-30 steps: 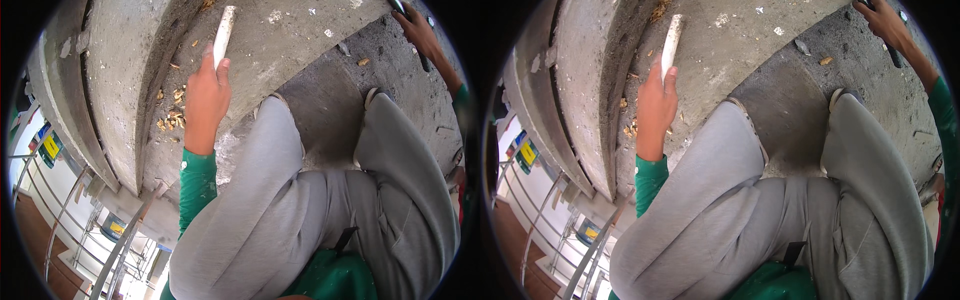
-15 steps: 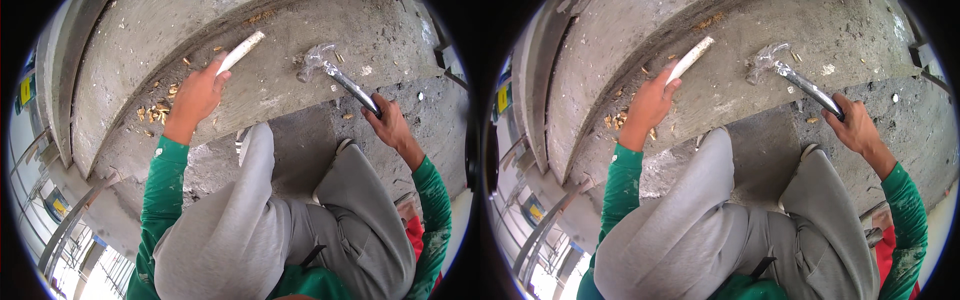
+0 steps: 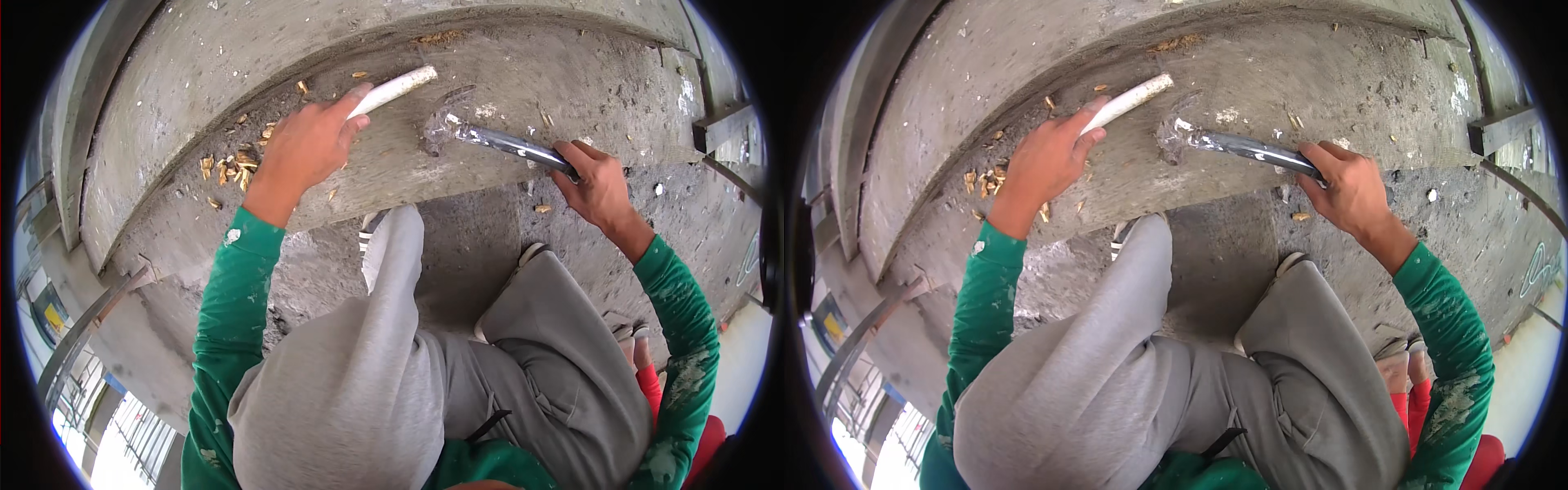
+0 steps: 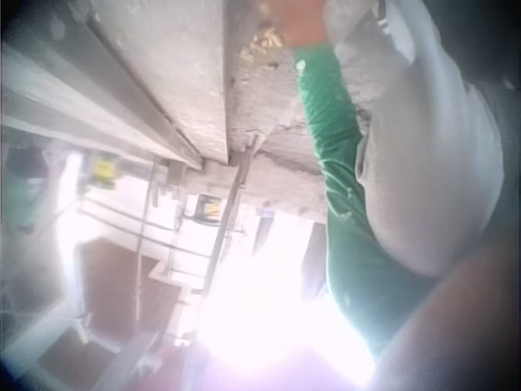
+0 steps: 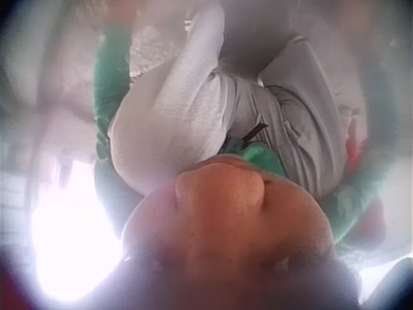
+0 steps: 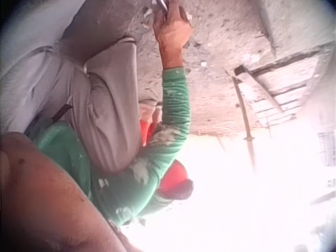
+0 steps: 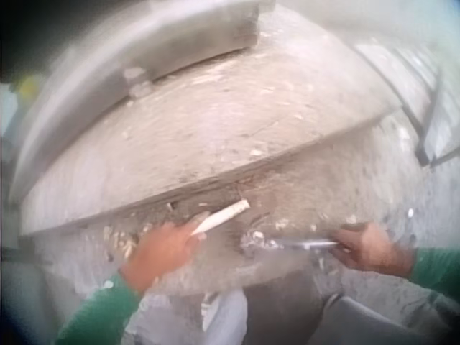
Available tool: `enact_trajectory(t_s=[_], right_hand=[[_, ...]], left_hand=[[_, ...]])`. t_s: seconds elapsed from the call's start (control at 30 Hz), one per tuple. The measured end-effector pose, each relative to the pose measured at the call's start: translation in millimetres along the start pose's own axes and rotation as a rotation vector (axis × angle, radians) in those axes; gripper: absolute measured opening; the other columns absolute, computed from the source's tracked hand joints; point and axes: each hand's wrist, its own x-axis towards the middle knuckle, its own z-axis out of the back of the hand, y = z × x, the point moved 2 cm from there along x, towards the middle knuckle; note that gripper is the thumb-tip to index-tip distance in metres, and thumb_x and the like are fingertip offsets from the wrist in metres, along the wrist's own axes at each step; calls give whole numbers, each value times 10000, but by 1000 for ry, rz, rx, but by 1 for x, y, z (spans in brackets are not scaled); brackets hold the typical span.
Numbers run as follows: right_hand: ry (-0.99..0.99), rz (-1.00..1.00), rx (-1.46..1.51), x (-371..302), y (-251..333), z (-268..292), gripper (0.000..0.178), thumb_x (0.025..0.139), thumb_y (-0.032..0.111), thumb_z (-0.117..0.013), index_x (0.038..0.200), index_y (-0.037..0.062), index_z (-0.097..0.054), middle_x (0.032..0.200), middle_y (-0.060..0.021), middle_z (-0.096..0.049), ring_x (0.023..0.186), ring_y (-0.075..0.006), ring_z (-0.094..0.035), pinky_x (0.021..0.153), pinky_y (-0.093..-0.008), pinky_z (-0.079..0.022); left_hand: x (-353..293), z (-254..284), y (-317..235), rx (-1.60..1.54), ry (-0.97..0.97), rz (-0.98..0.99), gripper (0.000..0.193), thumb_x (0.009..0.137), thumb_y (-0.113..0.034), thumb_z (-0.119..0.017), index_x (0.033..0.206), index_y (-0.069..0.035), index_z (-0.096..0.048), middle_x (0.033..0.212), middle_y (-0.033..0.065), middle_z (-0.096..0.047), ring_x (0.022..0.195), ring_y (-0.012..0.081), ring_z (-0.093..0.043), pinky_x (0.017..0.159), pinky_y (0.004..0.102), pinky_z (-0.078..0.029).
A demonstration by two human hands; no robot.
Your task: The person sits on a concrete staircase and uses a hammer and a white chisel to chip away at the edge of a stair. They repeatedly strike the chisel to break off small pieces of concrete, creating debris on the stair surface.
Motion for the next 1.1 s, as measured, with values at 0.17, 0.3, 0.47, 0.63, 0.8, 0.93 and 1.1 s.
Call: enact_trajectory(t_s=[0.17,0.3,0.47,0.63,0.8,0.93,1.1], right_hand=[[512,-303,315,9,-9,1,309,944,304,-727,1122,80,-610,790,-144,-665,618,-294,-685,552,-401,-561],[905,-772,1298,18,27,0,312,1008,313,-646,1160,51,-571,737,-76,-627,477,-155,-594,385,-304,-488],[737,-664,1098,18,52,-12,190,977,198,-649,1061,53,-561,704,-57,-567,476,-158,-526,411,-350,-445],[277,80,228,13,52,-8,222,930,142,-682,1082,60,-544,714,-169,-636,671,-405,-676,656,-505,-532],[277,213,-208,48,38,-2,384,1008,439,-640,1105,77,-554,716,-177,-669,717,-447,-683,669,-522,-553],[258,304,-388,57,43,-9,537,1028,609,-522,1075,76,-573,669,-149,-662,640,-388,-694,602,-485,-570],[176,462,-540,77,23,2,547,1029,624,-508,1028,83,-585,645,-128,-657,598,-335,-696,553,-447,-567]], left_hand=[[9,8,6,-44,130,46,493,1045,-370,-607,1521,-263,-532,995,211,-734,905,459,-678,806,533,-539],[12,1,25,-95,90,1,473,1049,-419,-594,1496,-269,-562,894,216,-721,827,454,-688,769,556,-544],[19,-14,41,-114,22,-65,463,1057,-444,-579,1491,-282,-568,860,232,-702,827,451,-678,774,553,-538],[20,-17,51,-55,2,-93,467,1057,-465,-574,1497,-308,-563,891,220,-705,858,433,-670,790,534,-543],[24,-17,51,-49,16,-94,467,1063,-481,-556,1502,-322,-554,928,181,-718,900,409,-665,822,522,-544],[21,-15,52,-37,67,-57,491,1074,-478,-534,1532,-303,-521,1068,163,-734,949,411,-651,895,506,-529],[22,-9,46,-2,99,-40,503,1075,-484,-528,1542,-301,-512,1141,147,-740,951,406,-642,910,504,-526]])
